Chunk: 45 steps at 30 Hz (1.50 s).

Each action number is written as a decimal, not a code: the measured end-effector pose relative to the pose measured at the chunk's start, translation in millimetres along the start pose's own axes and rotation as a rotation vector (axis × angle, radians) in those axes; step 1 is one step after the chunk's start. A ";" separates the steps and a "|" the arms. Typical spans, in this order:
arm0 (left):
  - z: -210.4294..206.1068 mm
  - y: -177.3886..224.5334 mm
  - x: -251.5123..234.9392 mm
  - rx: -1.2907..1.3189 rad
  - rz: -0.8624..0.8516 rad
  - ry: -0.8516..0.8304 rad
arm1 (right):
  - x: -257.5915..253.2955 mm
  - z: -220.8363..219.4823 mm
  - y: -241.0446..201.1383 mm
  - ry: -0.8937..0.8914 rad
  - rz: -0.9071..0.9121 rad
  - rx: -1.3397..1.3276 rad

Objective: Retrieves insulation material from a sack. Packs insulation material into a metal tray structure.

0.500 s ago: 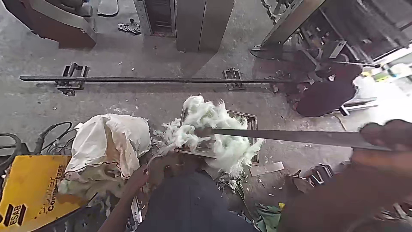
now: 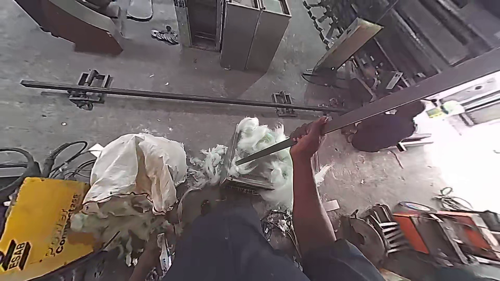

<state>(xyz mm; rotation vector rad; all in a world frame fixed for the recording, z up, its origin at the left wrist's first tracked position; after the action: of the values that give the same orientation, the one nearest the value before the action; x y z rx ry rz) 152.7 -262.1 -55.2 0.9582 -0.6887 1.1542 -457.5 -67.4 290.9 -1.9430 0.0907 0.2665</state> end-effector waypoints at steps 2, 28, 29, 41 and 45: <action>-4.1 -20.1 -5.6 0.066 0.033 0.001 | -10.6 -11.2 -27.7 -0.018 0.010 0.017; -24.8 -17.2 -26.9 0.150 0.099 0.005 | -42.1 -47.4 17.1 -0.046 -0.018 0.216; -33.1 -26.7 -29.5 0.131 0.107 0.002 | -26.8 -39.0 49.3 -0.051 -0.029 0.263; -11.5 9.0 -7.6 0.336 0.069 0.067 | 27.4 -28.8 86.7 -0.247 -0.124 0.150; -7.3 7.8 -8.1 0.360 0.056 0.099 | -25.2 -52.5 -61.3 -0.241 -0.056 0.187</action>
<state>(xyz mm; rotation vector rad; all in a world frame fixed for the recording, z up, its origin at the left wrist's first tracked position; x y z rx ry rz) 142.7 -258.2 -63.3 1.1785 -0.4370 1.3952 -463.0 -94.2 371.0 -1.7126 -0.0940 0.4369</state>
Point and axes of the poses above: each hand's wrist, its own x-axis away from the middle knuckle, its own z-axis out of the back of the hand, y = z × x, the point moved 1 cm from there along -x, towards the middle knuckle, and after that the axes turned 2 degrees about -z, right-handed, at the moved point
